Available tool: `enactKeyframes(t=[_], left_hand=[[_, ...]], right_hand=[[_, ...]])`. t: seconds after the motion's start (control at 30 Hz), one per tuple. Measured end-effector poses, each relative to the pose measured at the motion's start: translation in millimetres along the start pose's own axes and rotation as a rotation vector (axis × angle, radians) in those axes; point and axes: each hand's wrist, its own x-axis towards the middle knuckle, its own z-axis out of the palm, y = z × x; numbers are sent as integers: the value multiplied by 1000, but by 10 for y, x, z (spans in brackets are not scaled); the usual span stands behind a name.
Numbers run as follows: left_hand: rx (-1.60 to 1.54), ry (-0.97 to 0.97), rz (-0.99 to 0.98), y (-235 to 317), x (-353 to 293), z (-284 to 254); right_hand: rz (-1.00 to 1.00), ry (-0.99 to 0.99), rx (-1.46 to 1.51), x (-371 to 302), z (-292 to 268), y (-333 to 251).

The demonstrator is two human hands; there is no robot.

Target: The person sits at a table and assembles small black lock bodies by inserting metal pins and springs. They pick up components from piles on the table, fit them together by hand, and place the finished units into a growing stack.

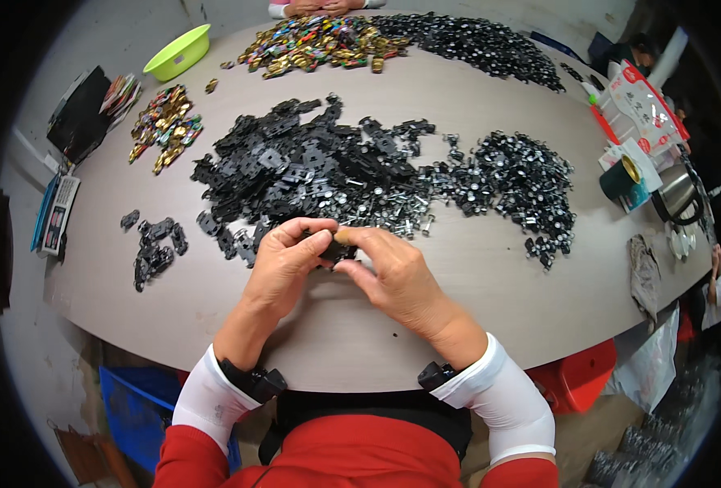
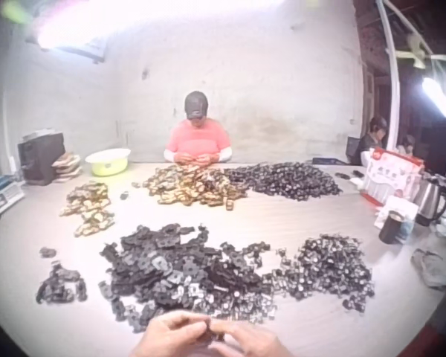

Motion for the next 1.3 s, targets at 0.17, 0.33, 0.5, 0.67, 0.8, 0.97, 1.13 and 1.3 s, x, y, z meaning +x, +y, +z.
enactKeyframes(t=[0.17,0.33,0.5,0.67,0.8,0.97,1.13,1.3], left_hand=[[-161,11,-27,58,-13,0],[-253,-74,-98,66,-3,-1],[-308,-90,-163,128,-39,98],[-229,-162,-145,64,-17,83],[-180,-147,-156,-15,15,54],[-143,-149,-134,-30,7,57],[-57,-140,-134,-57,-9,121],[-41,-131,-109,-80,-32,148]], right_hand=[[269,109,-121,-94,-462,153],[426,193,-731,-591,-1381,638],[526,69,-856,-807,-1585,773],[410,-41,-550,-612,-1280,635],[513,1,-173,-381,-975,403],[492,-87,-296,-448,-913,490],[431,-51,-339,-490,-894,480],[393,-97,-420,-468,-825,377]])
